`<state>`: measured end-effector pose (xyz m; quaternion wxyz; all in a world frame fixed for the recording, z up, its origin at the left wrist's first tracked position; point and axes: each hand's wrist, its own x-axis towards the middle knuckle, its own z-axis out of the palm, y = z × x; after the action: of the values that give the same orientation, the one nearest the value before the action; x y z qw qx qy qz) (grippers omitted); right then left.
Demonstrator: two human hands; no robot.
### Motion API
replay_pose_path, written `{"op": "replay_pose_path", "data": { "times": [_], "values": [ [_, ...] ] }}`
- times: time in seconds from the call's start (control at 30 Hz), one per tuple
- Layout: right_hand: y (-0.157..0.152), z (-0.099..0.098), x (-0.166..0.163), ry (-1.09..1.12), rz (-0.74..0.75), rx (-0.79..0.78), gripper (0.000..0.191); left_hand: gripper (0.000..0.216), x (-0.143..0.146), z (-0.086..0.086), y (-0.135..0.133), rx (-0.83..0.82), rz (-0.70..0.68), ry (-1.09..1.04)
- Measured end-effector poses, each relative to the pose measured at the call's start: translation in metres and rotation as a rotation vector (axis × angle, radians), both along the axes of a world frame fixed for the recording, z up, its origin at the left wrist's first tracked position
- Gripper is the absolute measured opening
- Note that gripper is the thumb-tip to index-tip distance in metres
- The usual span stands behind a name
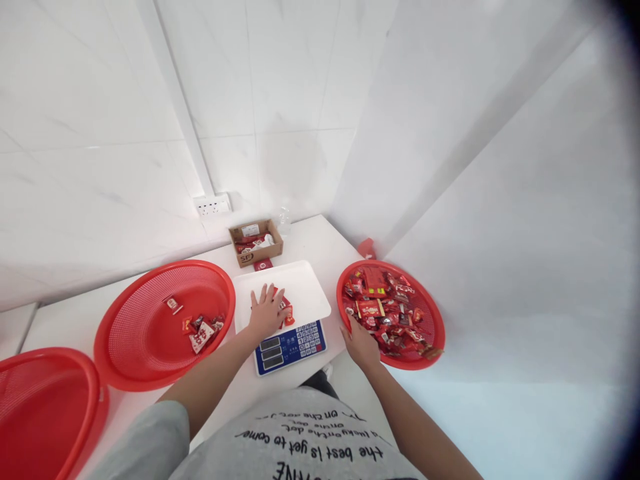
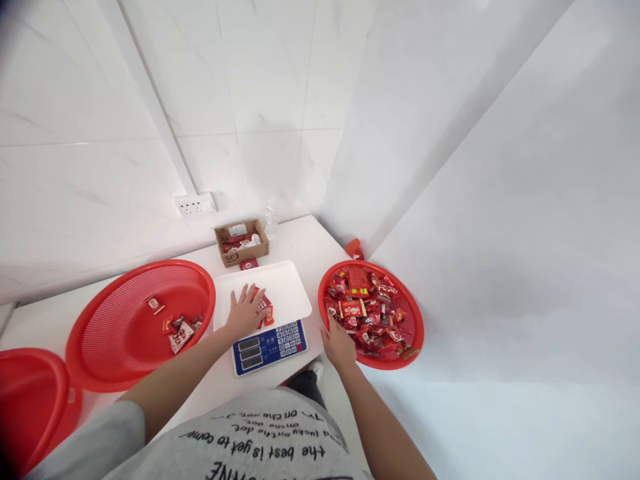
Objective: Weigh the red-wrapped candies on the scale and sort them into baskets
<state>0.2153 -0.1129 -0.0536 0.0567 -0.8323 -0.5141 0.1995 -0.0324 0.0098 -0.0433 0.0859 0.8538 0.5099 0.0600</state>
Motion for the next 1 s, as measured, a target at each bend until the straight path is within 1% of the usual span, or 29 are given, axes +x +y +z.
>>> {"op": "replay_pose_path", "data": {
  "times": [0.07,0.1,0.17,0.23,0.4,0.47,0.5,0.57,0.63,0.7,0.77,0.9,1.0],
  "values": [
    [0.0,-0.001,0.001,0.0,-0.003,0.009,0.056,0.059,0.01,-0.001,-0.008,-0.028,0.154,-0.008],
    [0.0,-0.001,0.001,0.0,-0.001,0.013,0.056,0.059,0.014,-0.002,-0.012,-0.049,0.19,-0.011],
    [0.0,-0.001,0.001,-0.001,0.005,0.01,0.056,0.059,0.02,-0.006,-0.017,-0.073,0.189,-0.007],
    [0.0,-0.001,0.001,-0.001,0.007,-0.002,0.055,0.057,0.019,-0.011,-0.018,-0.063,0.114,0.002],
    [-0.001,-0.002,0.001,0.034,-0.016,0.011,0.057,0.054,0.003,-0.016,-0.007,-0.008,-0.157,-0.014],
    [0.001,-0.002,0.004,0.094,-0.032,0.029,0.059,0.055,-0.003,-0.014,-0.002,-0.029,-0.211,-0.051],
    [0.003,-0.002,0.007,0.146,-0.048,0.035,0.06,0.057,-0.005,-0.013,-0.001,-0.046,-0.211,-0.079],
    [0.008,-0.001,0.015,0.304,-0.114,0.041,0.058,0.058,-0.008,-0.009,-0.002,-0.074,-0.154,-0.166],
    [0.014,-0.001,0.026,0.456,-0.198,0.034,0.053,0.056,-0.012,-0.004,-0.009,-0.078,-0.056,-0.292],
    [0.019,-0.002,0.037,0.536,-0.263,0.007,0.049,0.052,-0.017,-0.001,-0.02,-0.073,0.029,-0.43],
    [0.023,-0.005,0.045,0.567,-0.306,-0.036,0.045,0.049,-0.025,0.002,-0.035,-0.08,0.083,-0.539],
    [0.025,-0.01,0.049,0.687,-0.369,-0.081,0.032,0.046,-0.045,0.003,-0.065,-0.131,0.158,-0.633],
    [0.026,-0.011,0.048,0.783,-0.417,-0.063,0.029,0.043,-0.057,0.002,-0.082,-0.182,0.233,-0.66]
  ]
}}
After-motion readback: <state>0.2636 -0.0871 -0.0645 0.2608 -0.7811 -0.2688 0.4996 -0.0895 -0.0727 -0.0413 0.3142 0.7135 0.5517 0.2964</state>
